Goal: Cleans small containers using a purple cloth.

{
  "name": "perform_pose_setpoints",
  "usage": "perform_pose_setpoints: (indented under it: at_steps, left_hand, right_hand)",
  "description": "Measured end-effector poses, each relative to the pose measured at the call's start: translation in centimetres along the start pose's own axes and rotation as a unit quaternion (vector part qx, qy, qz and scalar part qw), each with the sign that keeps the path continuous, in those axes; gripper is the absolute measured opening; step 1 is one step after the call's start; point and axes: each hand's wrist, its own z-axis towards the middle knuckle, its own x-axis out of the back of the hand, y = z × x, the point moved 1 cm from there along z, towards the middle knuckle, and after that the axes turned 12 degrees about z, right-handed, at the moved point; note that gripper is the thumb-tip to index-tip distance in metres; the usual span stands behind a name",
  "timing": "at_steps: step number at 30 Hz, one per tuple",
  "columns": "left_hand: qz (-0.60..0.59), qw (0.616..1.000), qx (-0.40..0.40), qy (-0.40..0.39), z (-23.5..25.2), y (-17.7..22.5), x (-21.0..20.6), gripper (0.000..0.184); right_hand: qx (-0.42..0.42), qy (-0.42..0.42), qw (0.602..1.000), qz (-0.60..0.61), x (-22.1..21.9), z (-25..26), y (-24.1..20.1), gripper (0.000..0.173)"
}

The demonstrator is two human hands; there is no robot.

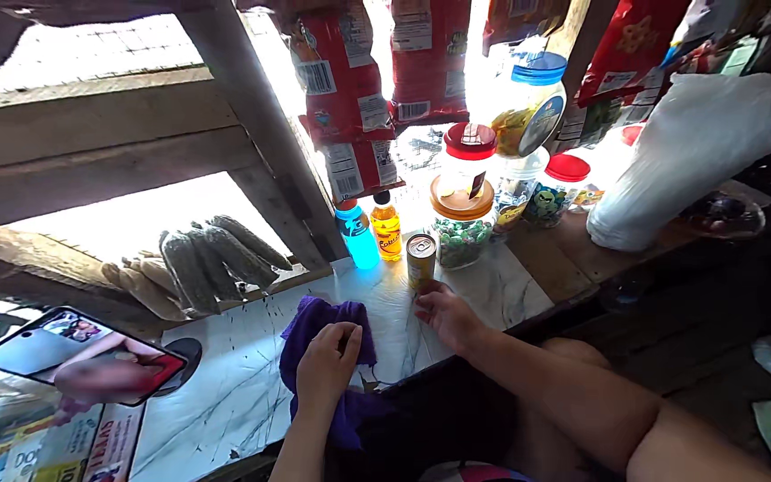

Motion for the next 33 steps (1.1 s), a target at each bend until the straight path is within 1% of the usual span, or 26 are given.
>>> perform_pose_setpoints:
  at_steps: [2,4,10,12,16,22,29,33]
  left_hand:
    - [0.0,1.0,-0.006,0.004,0.2,0.1,-0.2,0.042]
    - [0.004,1.0,-0.011,0.008,0.4,0.2,-0.3,0.041]
    - [0.0,1.0,-0.015,0.01,0.3,0.1,-0.6,0.041]
    - [-0.002,1.0,-0.017,0.011,0.3,0.0,-0.6,0.04]
    - [0.0,1.0,-0.025,0.016,0.3,-0.1,-0.7,0.04]
    - [0.003,0.999,-0.03,0.022,0.3,0.0,-0.8,0.039]
    - [0.006,0.998,-0.047,0.031,0.1,-0.2,-0.9,0.04]
    - [0.01,0.997,-0.06,0.039,-0.1,-0.4,-1.1,0.04]
  right_hand:
    - [0.002,0.01,1.0,0.006,-0.2,1.1,-0.3,0.036]
    - [0.013,0.007,1.0,0.017,-0.5,1.8,-0.3,0.037]
    - [0.068,0.034,0.997,0.033,-1.1,3.9,-0.9,0.035]
    - [0.082,0.03,0.996,0.028,-1.3,4.2,-0.9,0.04]
    - [0.096,0.002,0.995,0.001,-1.7,4.5,-0.2,0.057]
    - [0.111,-0.028,0.993,0.007,-2.5,5.2,0.3,0.069]
    - [0.116,0.002,0.993,-0.02,-3.3,6.6,0.5,0.079]
    - [0.124,0.008,0.992,-0.01,-3.4,7.4,0.4,0.077]
